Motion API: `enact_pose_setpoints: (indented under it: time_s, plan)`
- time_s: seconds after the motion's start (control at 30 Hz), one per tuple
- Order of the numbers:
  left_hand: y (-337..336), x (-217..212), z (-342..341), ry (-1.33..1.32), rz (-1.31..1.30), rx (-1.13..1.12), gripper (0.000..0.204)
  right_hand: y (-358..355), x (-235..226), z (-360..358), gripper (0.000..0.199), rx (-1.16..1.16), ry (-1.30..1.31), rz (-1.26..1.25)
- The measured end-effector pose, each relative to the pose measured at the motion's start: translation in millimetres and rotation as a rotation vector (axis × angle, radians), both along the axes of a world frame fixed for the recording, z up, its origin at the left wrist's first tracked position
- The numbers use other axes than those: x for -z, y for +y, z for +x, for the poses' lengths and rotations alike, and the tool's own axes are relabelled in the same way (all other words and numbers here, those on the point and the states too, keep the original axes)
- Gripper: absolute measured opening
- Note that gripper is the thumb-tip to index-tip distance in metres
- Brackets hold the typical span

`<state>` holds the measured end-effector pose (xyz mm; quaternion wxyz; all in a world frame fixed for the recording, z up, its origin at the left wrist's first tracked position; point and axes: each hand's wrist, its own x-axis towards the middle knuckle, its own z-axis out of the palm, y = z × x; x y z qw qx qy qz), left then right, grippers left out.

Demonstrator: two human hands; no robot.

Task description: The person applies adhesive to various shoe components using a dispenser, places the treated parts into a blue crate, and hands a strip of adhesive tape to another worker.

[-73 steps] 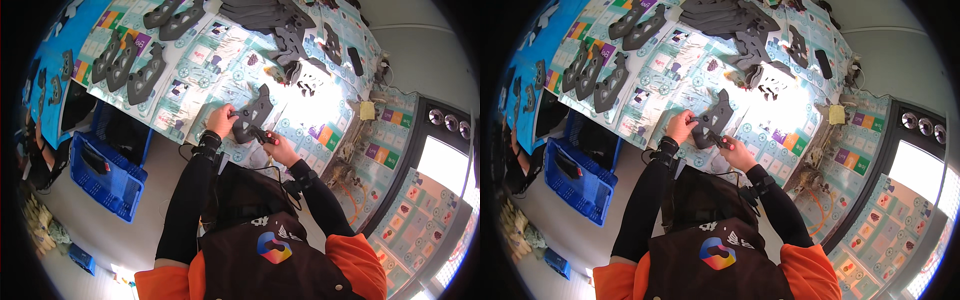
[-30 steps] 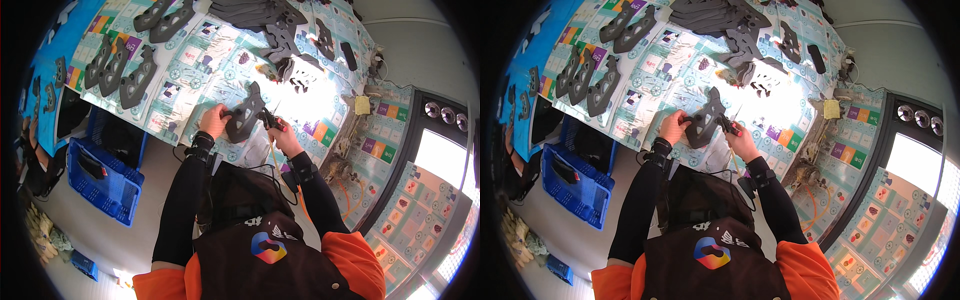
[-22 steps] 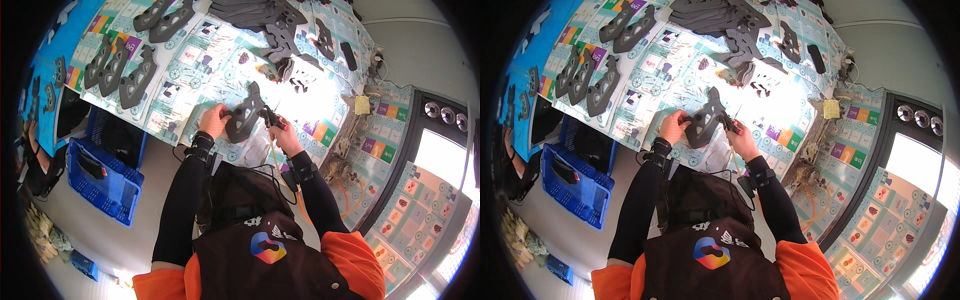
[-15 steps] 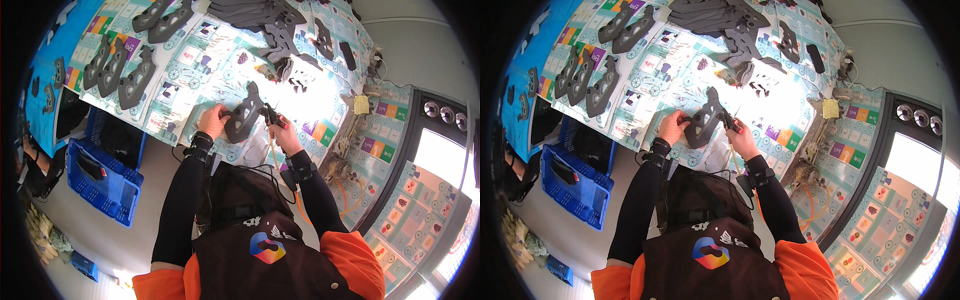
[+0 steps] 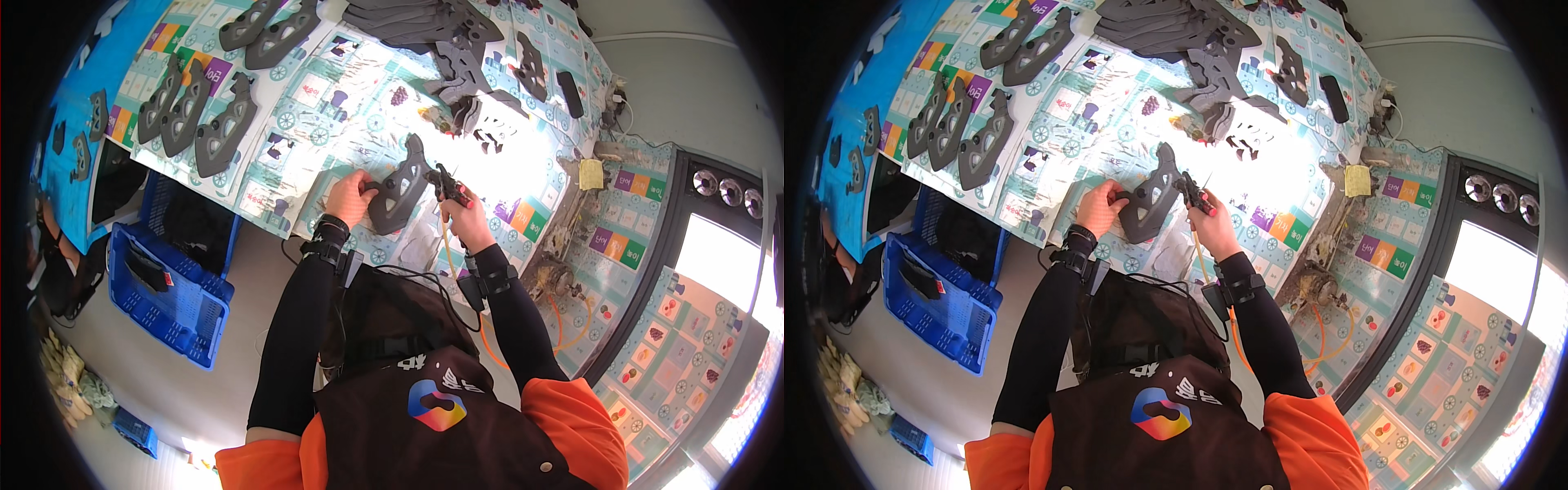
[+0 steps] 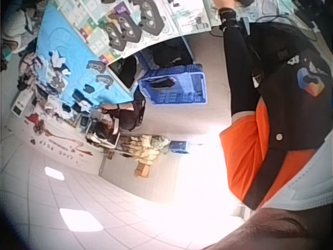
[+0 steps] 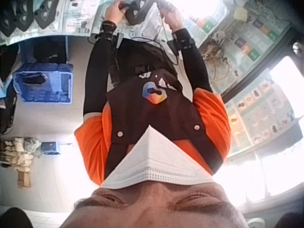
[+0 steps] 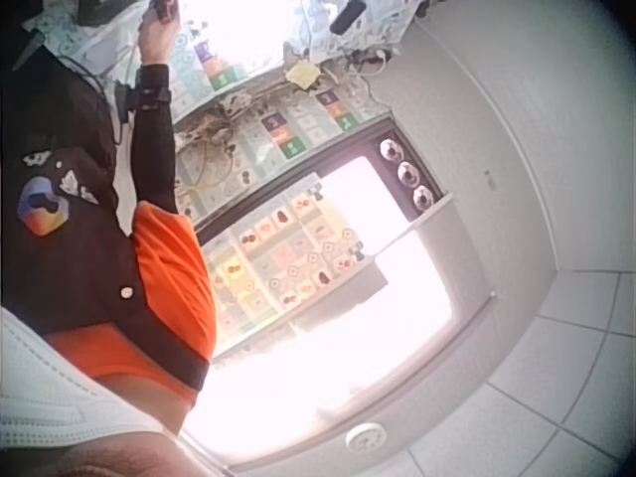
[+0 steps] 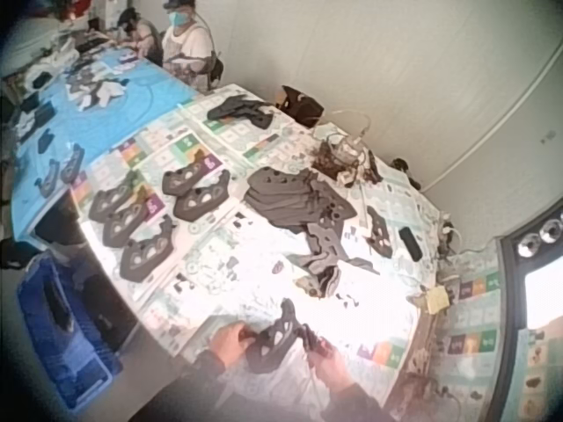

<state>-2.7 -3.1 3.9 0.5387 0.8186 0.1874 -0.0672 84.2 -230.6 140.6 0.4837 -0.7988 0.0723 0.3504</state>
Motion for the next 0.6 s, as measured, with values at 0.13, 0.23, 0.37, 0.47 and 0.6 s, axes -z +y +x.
enact_pose_setpoints:
  time_s: [0.13,0.23,0.37,0.47,0.6]
  plan:
    - [-1,0,0,0.007,-0.013,-0.006,0.024,1,1,1,0.013,-0.018,-0.017,0.010]
    - [-1,1,1,0.008,-0.043,-0.024,0.025,-1,7,2,0.012,-0.051,-0.043,0.032]
    - [-2,-1,2,0.006,-0.019,-0.011,0.025,-3,11,2,0.012,-0.071,-0.055,0.057]
    - [0,0,-1,0.010,-0.031,-0.026,0.025,3,7,1,0.013,-0.059,-0.016,0.041]
    - [0,-2,0,0.017,-0.023,-0.010,0.025,-1,12,1,0.013,-0.080,-0.017,0.016]
